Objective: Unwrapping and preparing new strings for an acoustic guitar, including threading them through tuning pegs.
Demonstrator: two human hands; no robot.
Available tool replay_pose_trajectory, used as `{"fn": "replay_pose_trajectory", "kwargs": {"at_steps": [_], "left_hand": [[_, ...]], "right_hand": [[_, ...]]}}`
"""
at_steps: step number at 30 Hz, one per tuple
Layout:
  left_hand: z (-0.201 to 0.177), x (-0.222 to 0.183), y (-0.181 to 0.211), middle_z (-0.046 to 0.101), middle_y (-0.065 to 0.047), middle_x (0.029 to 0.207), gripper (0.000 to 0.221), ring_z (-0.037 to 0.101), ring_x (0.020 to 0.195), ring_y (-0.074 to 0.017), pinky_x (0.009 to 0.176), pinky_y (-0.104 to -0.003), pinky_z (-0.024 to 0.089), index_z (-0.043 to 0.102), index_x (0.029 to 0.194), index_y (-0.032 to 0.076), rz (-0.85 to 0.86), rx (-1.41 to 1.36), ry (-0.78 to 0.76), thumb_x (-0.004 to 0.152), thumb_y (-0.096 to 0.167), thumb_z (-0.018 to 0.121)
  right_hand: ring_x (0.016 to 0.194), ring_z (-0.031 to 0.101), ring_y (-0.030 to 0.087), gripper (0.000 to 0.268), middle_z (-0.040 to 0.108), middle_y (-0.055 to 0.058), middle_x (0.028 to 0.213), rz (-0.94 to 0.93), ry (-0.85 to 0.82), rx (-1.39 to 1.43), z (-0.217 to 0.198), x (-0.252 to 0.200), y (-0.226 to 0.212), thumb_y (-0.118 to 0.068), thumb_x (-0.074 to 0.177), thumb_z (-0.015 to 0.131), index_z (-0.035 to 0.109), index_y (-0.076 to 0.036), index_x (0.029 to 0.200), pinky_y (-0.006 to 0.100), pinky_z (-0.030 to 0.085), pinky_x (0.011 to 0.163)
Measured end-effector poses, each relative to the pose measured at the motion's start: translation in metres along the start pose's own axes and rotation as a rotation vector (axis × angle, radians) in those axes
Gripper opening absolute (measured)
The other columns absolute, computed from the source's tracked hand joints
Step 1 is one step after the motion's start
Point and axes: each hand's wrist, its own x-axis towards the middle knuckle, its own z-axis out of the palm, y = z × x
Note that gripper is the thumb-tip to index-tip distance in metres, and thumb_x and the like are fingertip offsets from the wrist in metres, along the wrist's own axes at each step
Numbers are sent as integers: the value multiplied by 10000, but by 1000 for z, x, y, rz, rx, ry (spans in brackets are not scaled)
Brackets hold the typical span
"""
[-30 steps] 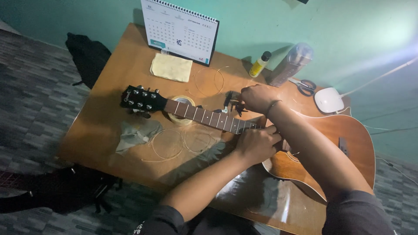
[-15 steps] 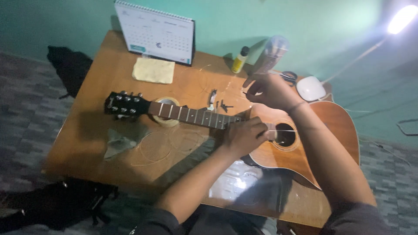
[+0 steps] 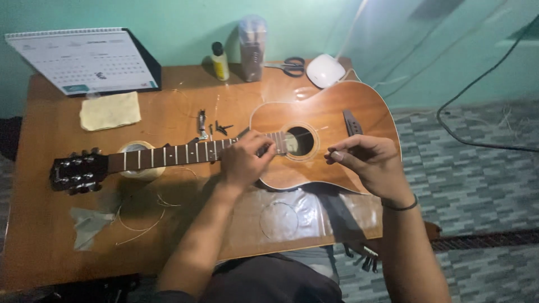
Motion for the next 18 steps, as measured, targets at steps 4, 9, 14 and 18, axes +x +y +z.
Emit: {"fn": "replay_pose_trajectory", "kwargs": {"at_steps": [4, 9, 14, 18], "left_hand": [[4, 0, -2, 723, 44, 875, 56, 746, 833, -228, 680, -364, 589, 770, 876, 276, -20, 21, 9, 903, 323, 755], [1, 2, 4, 717, 32, 804, 40, 741, 770, -205, 645, -330, 580, 779, 866, 235, -17, 3, 28, 896, 260, 782], [-3, 3, 9, 710, -22, 794, 51, 736, 752, -254, 616, -343, 565, 769, 870, 186, 6, -46, 26, 908, 220, 773], [-4, 4, 13, 706, -55, 769, 48, 731, 724, -267, 588, -338, 554, 765, 867, 144, 10, -80, 30, 913, 156, 759]], "right_hand": [[790, 718, 184, 152, 745, 172, 802, -15, 52, 12, -25, -14, 17, 108, 848, 759, 746, 91, 999, 352, 613, 773], [811, 646, 185, 172, 698, 133, 893, -22, 315, -172, -70, -11, 31, -92, 1004, 758, 736, 2, 1146, 343, 548, 757], [841, 699, 203, 167, 724, 140, 903, 33, 307, -327, -105, 21, 47, -105, 1004, 795, 746, -14, 1135, 329, 563, 773], [908, 730, 407, 162, 740, 267, 937, 112, 68, -600, -105, 50, 38, -53, 974, 757, 757, 34, 1110, 485, 554, 821]]}}
